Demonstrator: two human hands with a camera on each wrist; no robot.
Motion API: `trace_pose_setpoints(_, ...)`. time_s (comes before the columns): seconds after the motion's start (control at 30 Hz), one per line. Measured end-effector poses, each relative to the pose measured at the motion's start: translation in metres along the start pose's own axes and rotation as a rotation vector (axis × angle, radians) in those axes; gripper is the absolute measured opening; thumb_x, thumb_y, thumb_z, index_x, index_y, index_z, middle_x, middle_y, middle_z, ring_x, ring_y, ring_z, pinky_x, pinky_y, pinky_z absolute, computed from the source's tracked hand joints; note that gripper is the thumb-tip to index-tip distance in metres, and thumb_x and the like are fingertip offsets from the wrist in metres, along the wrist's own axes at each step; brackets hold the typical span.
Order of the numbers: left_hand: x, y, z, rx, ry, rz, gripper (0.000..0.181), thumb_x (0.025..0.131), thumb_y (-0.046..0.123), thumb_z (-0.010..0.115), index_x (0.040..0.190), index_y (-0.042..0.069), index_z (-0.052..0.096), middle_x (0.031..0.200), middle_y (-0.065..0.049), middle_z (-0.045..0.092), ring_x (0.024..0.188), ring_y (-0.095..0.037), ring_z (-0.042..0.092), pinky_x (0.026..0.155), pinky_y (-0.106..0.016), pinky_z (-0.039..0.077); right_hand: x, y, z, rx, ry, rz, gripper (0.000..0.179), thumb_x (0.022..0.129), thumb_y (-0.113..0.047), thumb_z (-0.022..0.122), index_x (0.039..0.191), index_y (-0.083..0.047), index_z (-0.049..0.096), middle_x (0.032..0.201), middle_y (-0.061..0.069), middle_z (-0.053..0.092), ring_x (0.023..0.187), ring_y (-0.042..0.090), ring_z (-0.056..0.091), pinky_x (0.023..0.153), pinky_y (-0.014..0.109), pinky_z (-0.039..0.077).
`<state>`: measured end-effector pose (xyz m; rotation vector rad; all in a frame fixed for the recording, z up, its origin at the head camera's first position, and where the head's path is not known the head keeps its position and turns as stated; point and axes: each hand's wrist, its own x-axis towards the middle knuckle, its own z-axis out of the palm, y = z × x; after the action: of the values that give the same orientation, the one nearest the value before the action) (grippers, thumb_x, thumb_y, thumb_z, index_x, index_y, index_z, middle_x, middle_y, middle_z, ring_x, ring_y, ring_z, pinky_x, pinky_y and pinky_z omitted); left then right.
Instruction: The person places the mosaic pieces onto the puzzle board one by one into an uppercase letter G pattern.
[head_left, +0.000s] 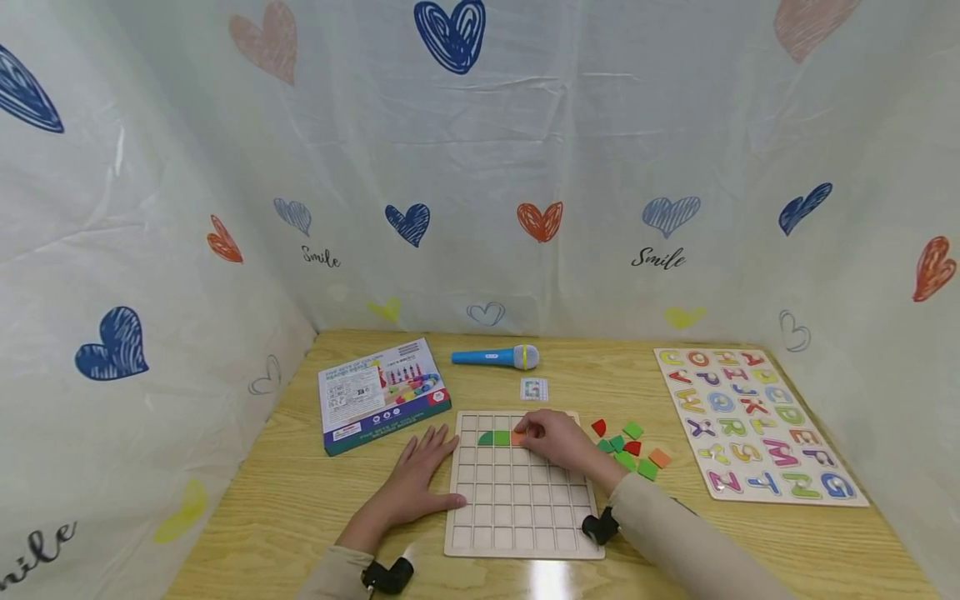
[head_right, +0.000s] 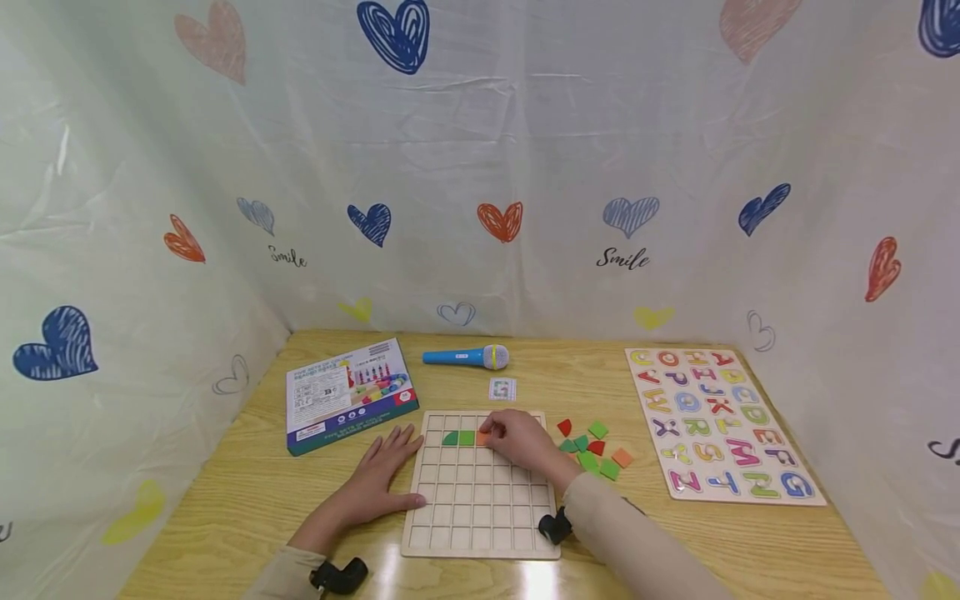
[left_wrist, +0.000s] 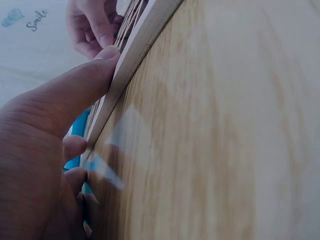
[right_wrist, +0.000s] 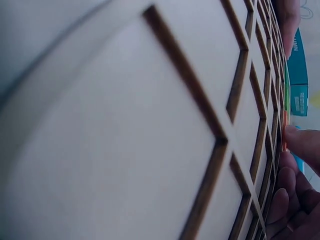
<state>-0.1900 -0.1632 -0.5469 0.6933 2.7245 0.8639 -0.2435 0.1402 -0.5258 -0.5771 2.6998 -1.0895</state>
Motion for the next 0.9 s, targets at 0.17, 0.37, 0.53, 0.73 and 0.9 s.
trace_pose_setpoints(0.17, 0.001, 0.002, -0.001, -0.002, -0.001, 0.001, 0.096, 0.086, 0.062, 0.072, 0.160, 0.012, 0.035, 0.169, -0.012, 0.018, 0.156, -0.034, 0.006, 0.124, -0.057, 0.000, -0.003, -0.001, -0.003, -0.031, 0.000, -0.013, 0.015, 0.096, -0.017, 0.071, 0.110, -0.017, 0.077, 0.081, -0.010, 0.059, 0.075, 0.011, 0.051, 0.066, 0.027, 0.044)
trace_pose_setpoints(0.37, 0.001, 0.003, -0.002, -0.006, -0.007, 0.001, 0.097, 0.086, 0.062, 0.072, 0.160, 0.012, 0.035, 0.169, -0.013, 0.018, 0.156, -0.035, 0.006, 0.124, -0.059, 0.000, -0.009, 0.003, -0.010, 0.013, -0.010, -0.013, 0.023, 0.097, -0.016, 0.070, 0.119, -0.016, 0.075, 0.087, -0.010, 0.061, 0.077, 0.011, 0.054, 0.068, 0.026, 0.046)
trace_pose_setpoints(0.53, 0.001, 0.003, -0.001, 0.002, -0.007, -0.002, 0.097, 0.086, 0.063, 0.071, 0.160, 0.012, 0.035, 0.169, -0.013, 0.019, 0.156, -0.035, 0.006, 0.124, -0.059, 0.000, -0.016, 0.010, -0.021, 0.063, 0.007, -0.007, 0.020, 0.098, -0.015, 0.068, 0.117, -0.015, 0.074, 0.088, -0.009, 0.063, 0.078, 0.012, 0.056, 0.069, 0.027, 0.049)
trace_pose_setpoints(0.73, 0.000, 0.002, -0.002, 0.004, -0.006, 0.001, 0.097, 0.086, 0.063, 0.071, 0.160, 0.012, 0.035, 0.169, -0.013, 0.019, 0.156, -0.035, 0.007, 0.124, -0.059, 0.000, -0.029, 0.023, -0.037, 0.048, 0.040, 0.010, 0.020, 0.099, -0.015, 0.067, 0.117, -0.014, 0.074, 0.089, -0.008, 0.063, 0.079, 0.012, 0.056, 0.069, 0.027, 0.049)
trace_pose_setpoints(0.9, 0.000, 0.002, -0.002, 0.007, -0.005, 0.000, 0.097, 0.086, 0.063, 0.071, 0.160, 0.012, 0.035, 0.169, -0.013, 0.019, 0.156, -0.035, 0.007, 0.124, -0.058, 0.000, -0.042, 0.034, -0.049, 0.065, 0.069, 0.025, 0.019, 0.099, -0.013, 0.067, 0.117, -0.011, 0.073, 0.089, -0.005, 0.063, 0.078, 0.013, 0.056, 0.066, 0.026, 0.049)
